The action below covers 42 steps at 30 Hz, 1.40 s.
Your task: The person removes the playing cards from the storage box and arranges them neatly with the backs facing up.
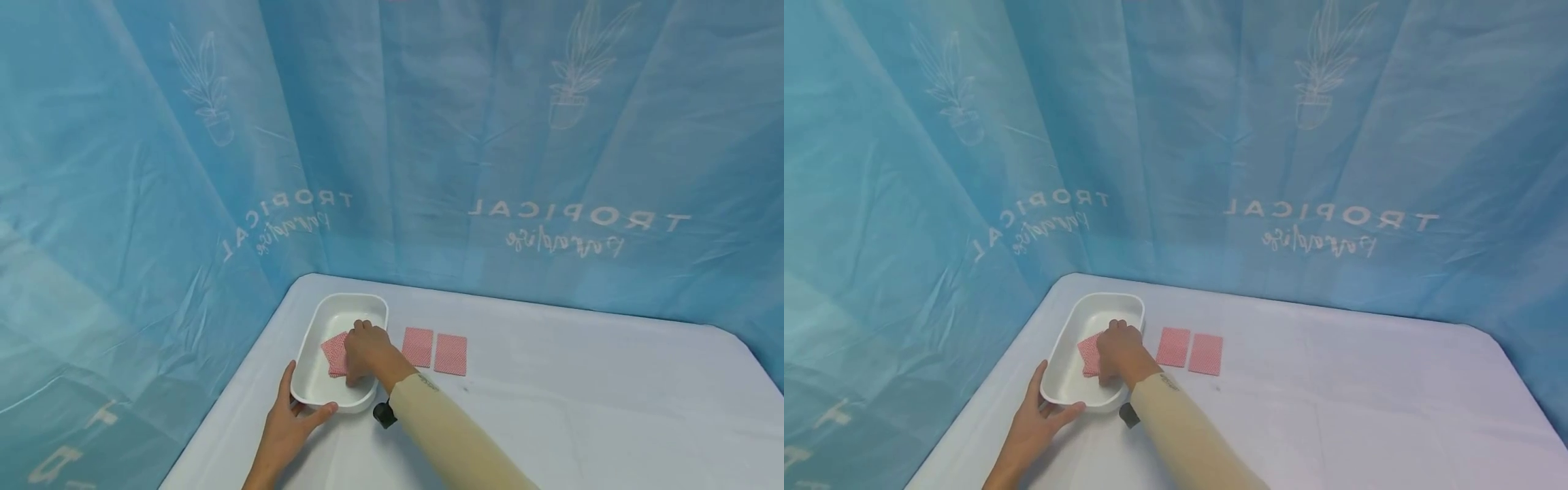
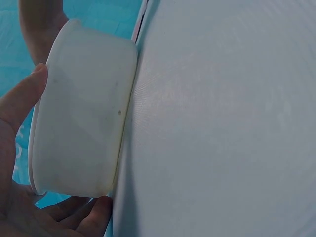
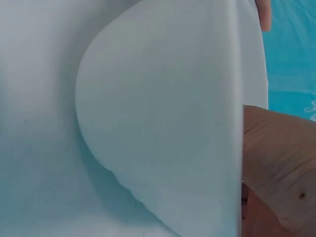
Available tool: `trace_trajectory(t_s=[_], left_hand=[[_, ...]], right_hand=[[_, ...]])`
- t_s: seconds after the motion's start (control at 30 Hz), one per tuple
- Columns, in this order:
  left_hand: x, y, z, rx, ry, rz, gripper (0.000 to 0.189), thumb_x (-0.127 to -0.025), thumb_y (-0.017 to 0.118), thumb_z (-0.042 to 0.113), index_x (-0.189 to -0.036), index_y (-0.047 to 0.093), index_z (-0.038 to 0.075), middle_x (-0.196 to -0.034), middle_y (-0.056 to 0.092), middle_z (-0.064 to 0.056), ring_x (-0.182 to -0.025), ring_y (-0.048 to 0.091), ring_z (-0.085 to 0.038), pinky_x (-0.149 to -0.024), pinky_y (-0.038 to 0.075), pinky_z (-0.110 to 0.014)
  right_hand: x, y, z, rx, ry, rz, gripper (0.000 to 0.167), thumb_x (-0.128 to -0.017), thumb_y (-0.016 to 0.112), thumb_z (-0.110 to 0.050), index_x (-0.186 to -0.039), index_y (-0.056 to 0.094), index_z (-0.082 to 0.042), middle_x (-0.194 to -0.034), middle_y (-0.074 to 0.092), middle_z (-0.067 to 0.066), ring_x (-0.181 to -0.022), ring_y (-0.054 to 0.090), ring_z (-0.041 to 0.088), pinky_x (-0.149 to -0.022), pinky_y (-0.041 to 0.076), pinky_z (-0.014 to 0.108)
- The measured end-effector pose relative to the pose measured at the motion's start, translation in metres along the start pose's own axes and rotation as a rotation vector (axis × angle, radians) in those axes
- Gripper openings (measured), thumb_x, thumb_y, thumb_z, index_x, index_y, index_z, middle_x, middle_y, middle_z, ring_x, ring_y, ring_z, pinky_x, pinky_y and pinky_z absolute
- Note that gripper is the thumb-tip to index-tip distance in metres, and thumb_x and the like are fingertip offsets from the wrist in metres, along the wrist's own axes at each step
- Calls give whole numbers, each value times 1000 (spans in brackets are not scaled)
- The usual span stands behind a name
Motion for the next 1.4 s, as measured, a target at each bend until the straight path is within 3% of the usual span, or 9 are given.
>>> trace_trajectory(t_s=[0.4,0.77,1.4], left_hand=[[-3,17,9,41,54,-26,112,-75,82,43,-155,6,21,-153,26,-15,-132,40,-35,-104,41,-49],[-3,8,12,22,61,-22,112,-75,81,44,-155,6,23,-153,28,-14,-130,42,-35,-104,40,-49],[4,-2,7,-11,43,-24,111,-78,78,44,-155,2,19,-153,26,-16,-130,41,-38,-103,41,-52]], right_hand=[[2,6,20,-5,44,-30,46,-62,87,-48,-95,71,-21,-96,50,2,-89,44,17,-75,50,32],[0,-2,16,-62,36,-14,50,-61,90,-43,-101,72,-19,-103,52,2,-93,46,17,-81,51,33],[3,-11,1,-132,-44,7,61,-63,90,-34,-110,60,-10,-105,43,1,-98,39,16,-78,49,27]])
Point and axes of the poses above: each hand's wrist, its own x-axis away from the middle knuckle, its own y-axis out of the palm, z = x × y, the point moved 10 cm from there along -x, towards the middle knuckle
